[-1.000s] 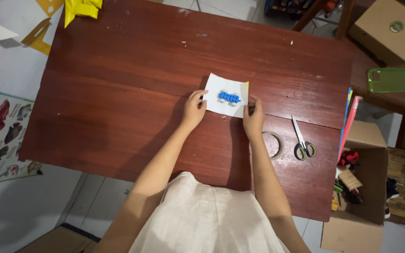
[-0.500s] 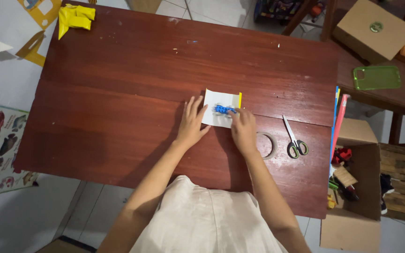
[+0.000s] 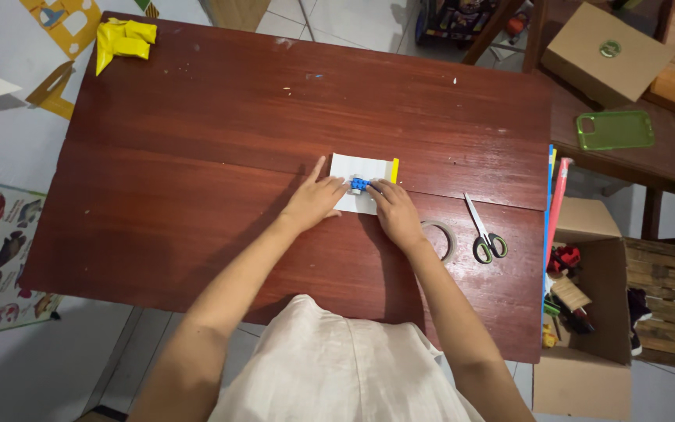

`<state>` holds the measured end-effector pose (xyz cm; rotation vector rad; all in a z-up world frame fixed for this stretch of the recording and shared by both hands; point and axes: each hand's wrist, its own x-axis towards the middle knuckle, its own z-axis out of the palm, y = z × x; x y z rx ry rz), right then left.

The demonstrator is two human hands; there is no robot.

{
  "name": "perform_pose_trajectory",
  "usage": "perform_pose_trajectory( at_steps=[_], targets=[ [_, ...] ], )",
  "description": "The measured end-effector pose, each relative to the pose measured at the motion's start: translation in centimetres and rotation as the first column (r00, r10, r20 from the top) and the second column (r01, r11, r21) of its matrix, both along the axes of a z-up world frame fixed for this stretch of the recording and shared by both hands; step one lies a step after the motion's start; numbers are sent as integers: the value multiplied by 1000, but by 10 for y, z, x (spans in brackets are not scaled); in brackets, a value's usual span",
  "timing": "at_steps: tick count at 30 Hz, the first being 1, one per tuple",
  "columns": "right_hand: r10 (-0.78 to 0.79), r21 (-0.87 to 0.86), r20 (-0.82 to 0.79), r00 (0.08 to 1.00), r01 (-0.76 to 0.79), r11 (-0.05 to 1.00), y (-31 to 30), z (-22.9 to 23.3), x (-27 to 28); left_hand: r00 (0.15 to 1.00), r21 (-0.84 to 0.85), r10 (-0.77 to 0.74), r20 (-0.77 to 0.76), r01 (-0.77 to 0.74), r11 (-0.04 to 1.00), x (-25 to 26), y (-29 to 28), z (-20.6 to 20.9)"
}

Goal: The person wraps a small blue toy car with yellow wrapping paper on a wooden table. They fold the paper around the toy, apply clear tape to secure the folds, and use scissors to cut tape as needed. The wrapped toy remains on the table at the end.

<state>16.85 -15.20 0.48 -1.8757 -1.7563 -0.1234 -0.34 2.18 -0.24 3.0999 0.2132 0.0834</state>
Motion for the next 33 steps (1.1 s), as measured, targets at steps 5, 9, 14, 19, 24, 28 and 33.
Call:
perform_pose_trajectory(
  at_steps=[5,9,14,19,24,28,33],
  targets=[
    [-7,-102,-80,997,-1,995,-3,1,4,993,-68,-68,95,74,995,6,5,11],
    [3,-129,-39,999,-8,992,-5,3,8,999,-200,-27,-22,22,980,15,5,25],
    [41,-157,-40,998,-47,986,-6,7,13,991,-231,-132,-11,125,965,25,1,24],
    [61,-307,-77,995,-82,948,-10,17,18,984,-352,-113,135,154,923,22,2,7],
    [108,-379,-85,991,-132,916,-12,30,23,988,-321,-82,128,119,939,26,0,2],
    [169,-441,-23,985,-162,883,-14,37,27,984,-336,-96,149,141,931,24,-1,7],
    [186,-458,23,982,-155,875,-12,35,29,987,-283,-100,127,132,950,26,-3,10]
  ],
)
